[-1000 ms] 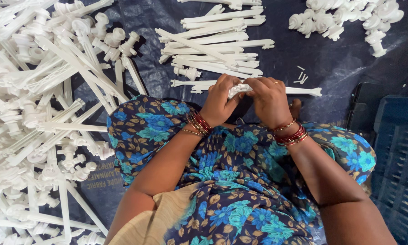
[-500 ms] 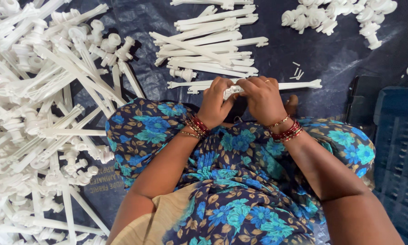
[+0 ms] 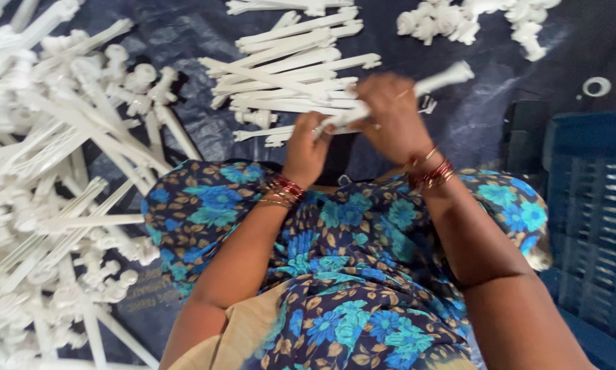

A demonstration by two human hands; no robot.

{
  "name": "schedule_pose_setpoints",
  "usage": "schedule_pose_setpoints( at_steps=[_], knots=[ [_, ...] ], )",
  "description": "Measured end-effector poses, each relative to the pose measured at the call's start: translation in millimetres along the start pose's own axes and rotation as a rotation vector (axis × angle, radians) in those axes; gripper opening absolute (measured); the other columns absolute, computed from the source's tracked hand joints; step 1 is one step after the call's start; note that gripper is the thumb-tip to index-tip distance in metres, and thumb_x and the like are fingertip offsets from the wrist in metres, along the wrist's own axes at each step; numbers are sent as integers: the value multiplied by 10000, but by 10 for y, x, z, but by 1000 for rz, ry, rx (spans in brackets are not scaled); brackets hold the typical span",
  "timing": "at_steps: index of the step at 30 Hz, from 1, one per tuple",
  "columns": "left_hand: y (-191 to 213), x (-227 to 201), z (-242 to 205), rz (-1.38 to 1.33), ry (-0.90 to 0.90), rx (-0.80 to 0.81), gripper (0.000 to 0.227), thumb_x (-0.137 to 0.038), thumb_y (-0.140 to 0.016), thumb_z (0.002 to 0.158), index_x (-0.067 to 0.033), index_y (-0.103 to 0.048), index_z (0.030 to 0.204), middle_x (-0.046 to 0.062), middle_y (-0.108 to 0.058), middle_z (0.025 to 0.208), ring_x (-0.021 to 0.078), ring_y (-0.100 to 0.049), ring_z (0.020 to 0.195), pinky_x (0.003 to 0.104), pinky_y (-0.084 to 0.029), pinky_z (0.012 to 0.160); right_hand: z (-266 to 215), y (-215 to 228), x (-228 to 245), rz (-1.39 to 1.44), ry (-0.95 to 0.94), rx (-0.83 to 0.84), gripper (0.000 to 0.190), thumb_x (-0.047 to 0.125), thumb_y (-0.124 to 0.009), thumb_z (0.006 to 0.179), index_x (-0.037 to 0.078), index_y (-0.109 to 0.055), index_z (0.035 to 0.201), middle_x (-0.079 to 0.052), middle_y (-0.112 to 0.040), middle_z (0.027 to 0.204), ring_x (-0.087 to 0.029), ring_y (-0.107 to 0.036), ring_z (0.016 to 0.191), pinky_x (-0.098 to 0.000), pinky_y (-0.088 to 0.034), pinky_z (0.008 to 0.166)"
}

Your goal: The person sits on the floor and repeatedly picks up white plastic rods and small white caps. They insert the cap into the end of the rod by hand and place the assembled unit onto a growing pile.

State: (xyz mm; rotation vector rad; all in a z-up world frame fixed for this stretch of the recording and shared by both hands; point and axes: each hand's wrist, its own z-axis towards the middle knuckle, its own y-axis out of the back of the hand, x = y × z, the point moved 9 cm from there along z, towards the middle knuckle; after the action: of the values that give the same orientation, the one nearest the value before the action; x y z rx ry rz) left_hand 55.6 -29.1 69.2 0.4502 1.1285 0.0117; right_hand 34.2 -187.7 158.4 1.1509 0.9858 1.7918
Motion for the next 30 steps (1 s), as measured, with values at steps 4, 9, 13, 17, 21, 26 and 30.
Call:
schedule_pose_setpoints(
  at_steps=[4,9,13,17,21,26,30],
  knots=[
    [92,494,-14,-268,260,-108,288,-331,-541,1133,-46,-579,1114,114,-626,970,237,-620,815,359,-510,720,-173,418,-1273,-62,-310,-288,295,68,-792,954,52,-693,1231,-162,-685,1120,-366,-640,1024,-446,-482,925],
    [-68,1009,-218,-901,827,-197,210,-317,-541,1029,-110,-527,1059,59,-650,854,95,-547,615,259,-372,480,-630,-429,-2578,-71,-477,-38,77,114,-723,906,72,-776,869,-165,-741,906,-358,-713,861,-457,-553,802],
    [-116,1037,-260,-938,816,-214,232,-313,-548,1038,-85,-554,1078,80,-671,856,132,-592,643,290,-489,564,-959,-1253,-2965,-346,-569,202,174,191,-778,796,64,-787,915,-223,-730,931,-415,-697,864,-496,-553,767],
    [-186,1064,-219,-1003,803,-203,250,-325,-534,1023,-89,-568,1099,79,-674,861,146,-612,657,305,-500,584,-789,-1369,-2916,-605,-634,256,112,84,-681,952,85,-784,994,-215,-739,1015,-417,-718,903,-506,-585,754],
    [-269,1039,-220,-1003,769,-144,271,-339,-493,1016,-89,-570,1087,70,-687,874,139,-615,656,309,-491,576,-585,-893,-2417,-259,-670,18,66,33,-659,934,29,-670,999,-172,-706,933,-355,-712,837,-452,-568,685],
    [-336,912,-126,-1231,729,-152,216,-286,-551,1026,-79,-550,1087,96,-682,950,154,-641,770,313,-508,658,-264,-623,-1309,780,-686,-137,160,-80,-628,953,17,-609,1079,-57,-681,940,-155,-728,821,-271,-619,719],
    [-368,847,-168,-1229,804,-122,224,-260,-537,997,-83,-585,1126,25,-669,1044,127,-691,920,302,-540,713,-103,-684,-245,924,-517,-107,193,-53,-749,888,1,-697,1066,-70,-719,1003,-136,-726,915,-263,-627,815]
  ],
)
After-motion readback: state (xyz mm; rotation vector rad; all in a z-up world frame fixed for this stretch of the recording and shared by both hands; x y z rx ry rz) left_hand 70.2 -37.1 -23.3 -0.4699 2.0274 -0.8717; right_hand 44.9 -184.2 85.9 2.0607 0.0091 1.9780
